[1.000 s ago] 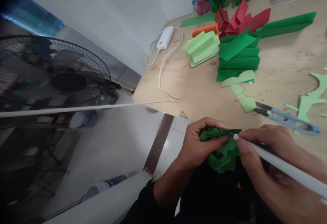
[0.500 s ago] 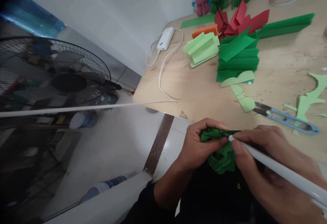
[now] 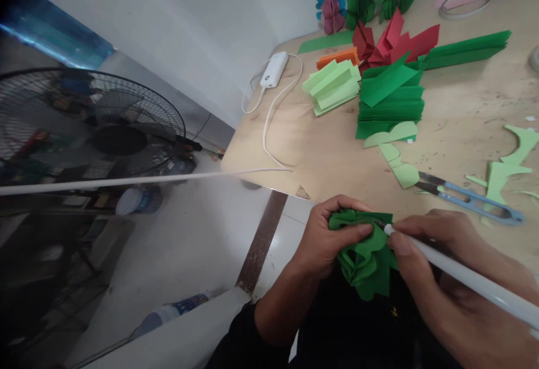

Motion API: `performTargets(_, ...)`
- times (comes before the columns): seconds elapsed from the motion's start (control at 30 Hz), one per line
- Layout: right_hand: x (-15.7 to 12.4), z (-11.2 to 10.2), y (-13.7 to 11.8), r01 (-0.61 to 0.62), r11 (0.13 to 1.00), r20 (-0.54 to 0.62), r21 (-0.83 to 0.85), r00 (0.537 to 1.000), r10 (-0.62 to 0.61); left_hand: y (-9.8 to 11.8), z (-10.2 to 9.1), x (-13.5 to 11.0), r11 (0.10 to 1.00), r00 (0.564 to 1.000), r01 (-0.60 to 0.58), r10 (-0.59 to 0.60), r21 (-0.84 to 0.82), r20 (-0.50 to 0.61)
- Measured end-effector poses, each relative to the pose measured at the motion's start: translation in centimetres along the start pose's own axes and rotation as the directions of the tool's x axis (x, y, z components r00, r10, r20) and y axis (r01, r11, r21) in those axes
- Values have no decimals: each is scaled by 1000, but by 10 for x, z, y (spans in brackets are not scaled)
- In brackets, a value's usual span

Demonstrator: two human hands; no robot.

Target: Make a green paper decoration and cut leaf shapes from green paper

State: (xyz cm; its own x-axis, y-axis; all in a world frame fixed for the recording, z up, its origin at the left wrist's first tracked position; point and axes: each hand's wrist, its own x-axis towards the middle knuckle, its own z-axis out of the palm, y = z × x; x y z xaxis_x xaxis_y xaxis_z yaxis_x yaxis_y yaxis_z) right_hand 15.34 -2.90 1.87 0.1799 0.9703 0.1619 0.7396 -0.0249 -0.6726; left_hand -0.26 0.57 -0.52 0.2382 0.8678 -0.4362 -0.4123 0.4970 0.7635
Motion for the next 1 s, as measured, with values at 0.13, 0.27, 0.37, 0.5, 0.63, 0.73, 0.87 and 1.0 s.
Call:
performTargets(0.13,2,1,-3,-65,998,22,-4,998,65,-1,-1,0,999,1000,-15,15,32,10)
performTargets(0.27,3,4,-6,-36,999,20,-3,999,36,0,-1,0,997,999,-28,27,65,20)
performTargets(0.37,3,4,-7,-15,1000,21,-19,1000,15,0,-1,-1,994,998,-53,51,92,26)
performTargets(0.5,7,2,-10,88,996,23,-22,996,-88,1,-1,-1,989,996,-81,77,122,41)
performTargets(0.63,11,2,-12,75,997,31,-19,997,-74,1,-2,-1,985,995,-97,91,144,47)
performTargets(0.73,11,3,-12,82,997,26,-16,996,-81,2,-2,-2,981,993,-110,104,162,48)
performTargets(0.87,7,4,-8,90,995,20,-54,996,-89,1,-2,-2,978,993,-115,108,175,49)
performTargets(1.0,3,2,-2,81,996,30,-35,996,-80,1,-3,-1,984,994,-107,101,144,42)
